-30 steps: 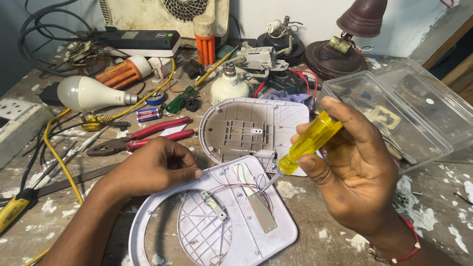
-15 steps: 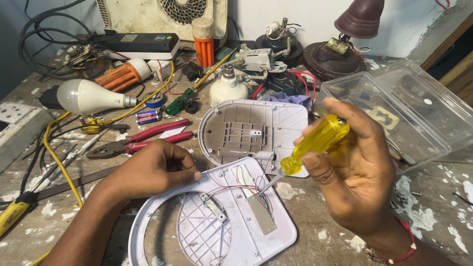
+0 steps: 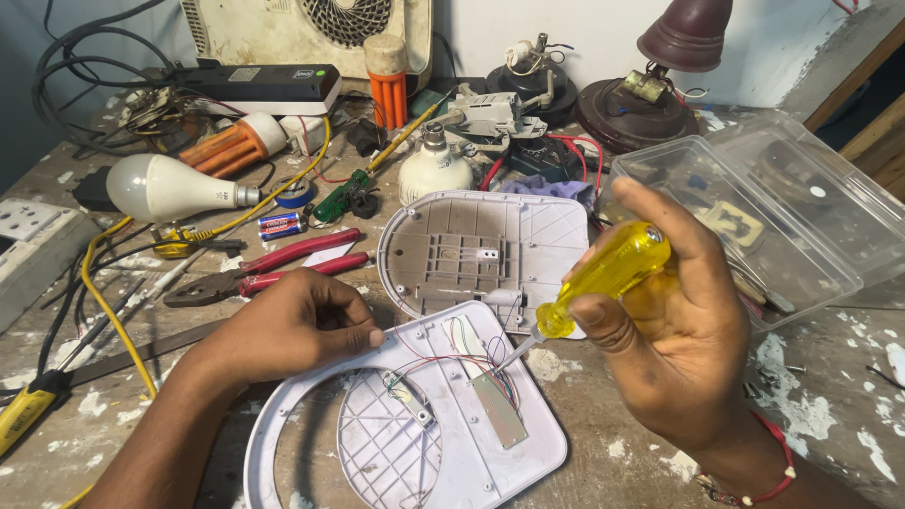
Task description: The person opens the cover of a white LED light fixture on a cluttered workbench, unscrews its internal components with a yellow screwdriver, and detaches the wiring. They remove a small green circuit board from the housing, then pick up a multimeter with red and black probes and adjust its dial to test the board.
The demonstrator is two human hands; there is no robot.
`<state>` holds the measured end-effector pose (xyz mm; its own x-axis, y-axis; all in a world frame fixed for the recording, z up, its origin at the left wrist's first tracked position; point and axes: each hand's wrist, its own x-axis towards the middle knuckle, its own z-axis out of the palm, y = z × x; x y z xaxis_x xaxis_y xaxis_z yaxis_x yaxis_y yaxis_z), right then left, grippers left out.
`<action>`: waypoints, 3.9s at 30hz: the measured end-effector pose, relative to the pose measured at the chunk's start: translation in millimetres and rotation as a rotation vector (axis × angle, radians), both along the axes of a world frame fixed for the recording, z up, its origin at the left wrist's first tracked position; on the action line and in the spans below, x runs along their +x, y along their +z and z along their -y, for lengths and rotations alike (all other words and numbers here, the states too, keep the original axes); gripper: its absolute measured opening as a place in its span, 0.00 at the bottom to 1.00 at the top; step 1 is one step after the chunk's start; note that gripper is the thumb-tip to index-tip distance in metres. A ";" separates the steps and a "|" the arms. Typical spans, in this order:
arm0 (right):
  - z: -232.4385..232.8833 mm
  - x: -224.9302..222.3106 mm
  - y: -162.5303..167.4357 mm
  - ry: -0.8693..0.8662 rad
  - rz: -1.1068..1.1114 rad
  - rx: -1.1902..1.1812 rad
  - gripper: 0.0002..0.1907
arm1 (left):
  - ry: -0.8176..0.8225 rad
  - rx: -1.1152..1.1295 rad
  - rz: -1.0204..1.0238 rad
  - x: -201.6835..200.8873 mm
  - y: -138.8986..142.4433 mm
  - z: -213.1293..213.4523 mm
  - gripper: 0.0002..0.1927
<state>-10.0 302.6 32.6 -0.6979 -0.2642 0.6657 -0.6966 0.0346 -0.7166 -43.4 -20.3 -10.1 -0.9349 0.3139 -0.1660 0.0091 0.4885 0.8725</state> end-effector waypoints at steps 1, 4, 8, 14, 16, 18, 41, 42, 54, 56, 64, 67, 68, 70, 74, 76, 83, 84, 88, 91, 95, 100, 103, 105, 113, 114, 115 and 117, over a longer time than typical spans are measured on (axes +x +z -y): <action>-0.8 0.4 0.9 0.000 0.021 0.007 0.39 | 0.001 -0.011 -0.001 0.5 0.1 0.3 0.09; -2.6 1.1 3.8 -0.004 0.015 0.039 0.39 | 0.003 -0.042 -0.009 0.8 0.8 0.0 0.10; -0.1 -0.9 3.5 0.079 -0.025 0.001 0.36 | 0.006 -0.073 -0.018 0.5 1.5 -1.7 0.10; 1.2 -1.0 4.2 0.079 -0.047 0.009 0.32 | 0.011 -0.071 -0.018 2.0 1.5 -3.3 0.09; 5.1 -3.0 2.7 0.027 -0.085 -0.012 0.34 | 0.011 -0.066 -0.017 1.6 1.4 -3.6 0.09; 5.7 -3.1 1.6 0.002 -0.105 -0.021 0.35 | 0.010 -0.073 -0.023 1.4 1.1 -3.8 0.09; 1.5 2.4 2.1 0.099 -0.038 -0.016 0.32 | -0.004 -0.054 -0.012 -0.6 -1.3 -0.2 0.10; 0.4 2.7 3.1 0.080 -0.020 -0.010 0.32 | -0.003 -0.054 -0.009 -0.9 -1.5 0.0 0.10; 2.7 1.2 -0.6 0.078 -0.057 0.007 0.35 | -0.002 -0.064 -0.009 -0.1 -0.9 -0.2 0.10; 1.0 2.7 0.9 0.115 -0.021 -0.013 0.35 | 0.000 -0.065 -0.020 0.1 -0.6 -0.6 0.10; 3.0 -2.2 -5.3 0.082 -0.074 -0.006 0.38 | 0.003 -0.071 -0.018 0.3 0.0 -1.4 0.10; 2.7 -1.2 -7.1 0.065 -0.078 0.003 0.39 | 0.011 -0.071 -0.009 0.8 -0.1 -0.7 0.10; 2.2 -0.4 -6.8 0.062 -0.073 0.006 0.39 | 0.008 -0.067 -0.012 0.8 -0.2 -0.5 0.10; 0.7 2.0 -5.1 0.052 -0.045 0.017 0.39 | 0.003 -0.057 -0.019 0.3 -0.4 -0.1 0.09; 2.7 3.2 -2.7 0.068 -0.017 -0.010 0.39 | 0.001 -0.047 -0.017 0.0 -1.8 -0.3 0.09; 2.6 1.5 -0.9 0.079 -0.040 0.002 0.38 | 0.003 -0.048 -0.016 -0.9 -1.1 0.5 0.09; 2.7 -1.1 -2.2 0.084 -0.086 0.005 0.40 | 0.001 -0.023 -0.011 -0.7 0.2 -0.2 0.09; 3.9 -1.3 -3.6 0.050 -0.093 0.007 0.40 | 0.000 -0.005 -0.005 -0.1 -0.2 -0.5 0.09; 4.7 -0.2 -5.5 0.020 -0.081 -0.005 0.39 | 0.010 -0.055 -0.010 -0.1 -0.2 0.2 0.09; 2.8 1.0 -4.1 0.039 -0.046 -0.011 0.39 | 0.001 -0.032 -0.014 -0.1 -0.8 -0.1 0.09; -0.2 1.8 -0.1 0.041 -0.029 0.008 0.38 | 0.002 -0.049 -0.018 -0.9 0.6 -0.2 0.09; 0.4 1.0 0.1 0.056 -0.021 -0.023 0.39 | 0.005 -0.051 -0.011 0.3 2.0 -0.3 0.09; 1.6 1.1 -2.1 0.031 -0.031 -0.034 0.39 | -0.002 -0.048 -0.015 -0.6 2.0 0.0 0.09; 2.6 1.1 -4.0 0.017 -0.054 -0.034 0.38 | -0.001 -0.041 -0.016 -0.8 0.7 0.3 0.09; -1.3 -0.3 -3.6 0.006 -0.068 -0.009 0.33 | -0.004 -0.038 -0.024 -1.0 -2.1 1.4 0.09; -0.9 -0.1 -4.6 0.015 -0.064 -0.023 0.35 | -0.006 -0.032 -0.028 -0.8 -2.1 1.3 0.09; 0.2 -0.5 -5.9 0.025 -0.062 -0.037 0.36 | -0.002 -0.038 -0.025 -0.8 -1.9 1.3 0.09; 1.7 -1.6 -8.1 0.012 -0.081 -0.029 0.38 | 0.007 -0.047 -0.018 -0.8 -1.7 0.8 0.09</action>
<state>-11.6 300.9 24.5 -0.6384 -0.2519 0.7273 -0.7526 0.0060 -0.6585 -44.1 -21.2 -11.8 -0.9398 0.2999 -0.1640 0.0210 0.5294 0.8481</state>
